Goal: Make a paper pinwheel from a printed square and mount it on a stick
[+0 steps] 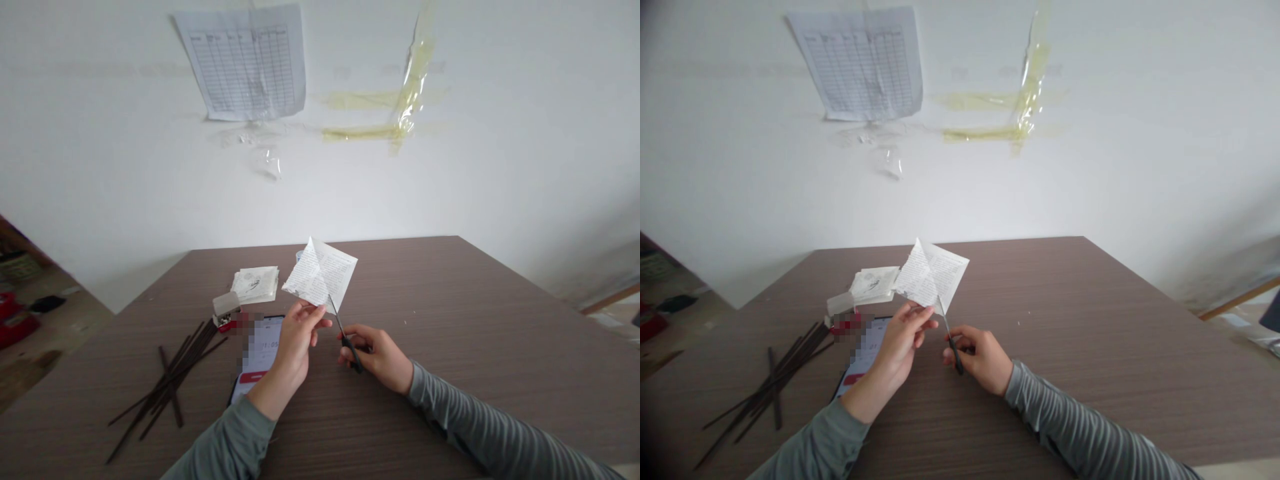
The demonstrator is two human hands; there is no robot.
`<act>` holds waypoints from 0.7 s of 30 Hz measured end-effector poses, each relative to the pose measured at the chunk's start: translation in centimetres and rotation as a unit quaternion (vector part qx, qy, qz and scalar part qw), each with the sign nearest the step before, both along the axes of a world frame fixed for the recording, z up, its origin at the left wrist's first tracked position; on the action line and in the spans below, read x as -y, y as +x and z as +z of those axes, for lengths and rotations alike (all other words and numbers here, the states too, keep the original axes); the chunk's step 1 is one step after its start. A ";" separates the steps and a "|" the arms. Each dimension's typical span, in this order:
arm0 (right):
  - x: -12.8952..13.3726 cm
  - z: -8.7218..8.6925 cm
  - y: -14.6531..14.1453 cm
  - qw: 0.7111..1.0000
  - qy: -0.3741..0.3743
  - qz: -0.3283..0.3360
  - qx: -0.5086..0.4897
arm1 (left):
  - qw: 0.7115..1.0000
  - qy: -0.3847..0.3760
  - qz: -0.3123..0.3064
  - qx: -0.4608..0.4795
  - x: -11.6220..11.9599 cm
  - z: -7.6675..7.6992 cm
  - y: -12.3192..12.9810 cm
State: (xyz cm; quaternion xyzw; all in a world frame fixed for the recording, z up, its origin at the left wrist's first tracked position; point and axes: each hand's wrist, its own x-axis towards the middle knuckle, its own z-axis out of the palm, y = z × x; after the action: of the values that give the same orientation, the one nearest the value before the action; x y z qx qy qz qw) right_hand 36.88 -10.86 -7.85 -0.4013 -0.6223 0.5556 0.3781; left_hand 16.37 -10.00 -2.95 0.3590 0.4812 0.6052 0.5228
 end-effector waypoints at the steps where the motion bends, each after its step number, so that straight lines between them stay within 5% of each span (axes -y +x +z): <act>1: 0.0 0.0 0.0 1.000 0.000 0.000 0.000 | 1.000 -0.001 0.000 0.001 0.0 0.0 0.0; 21: -0.1 0.0 -0.1 1.000 -0.014 -0.011 -0.012 | 1.000 -0.006 -0.005 0.000 -0.1 0.0 0.0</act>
State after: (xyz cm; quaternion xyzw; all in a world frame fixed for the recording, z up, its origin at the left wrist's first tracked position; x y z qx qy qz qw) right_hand 36.81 -10.80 -7.85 -0.4065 -0.6054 0.5649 0.3861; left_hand 16.34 -9.95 -2.97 0.3578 0.4829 0.6001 0.5279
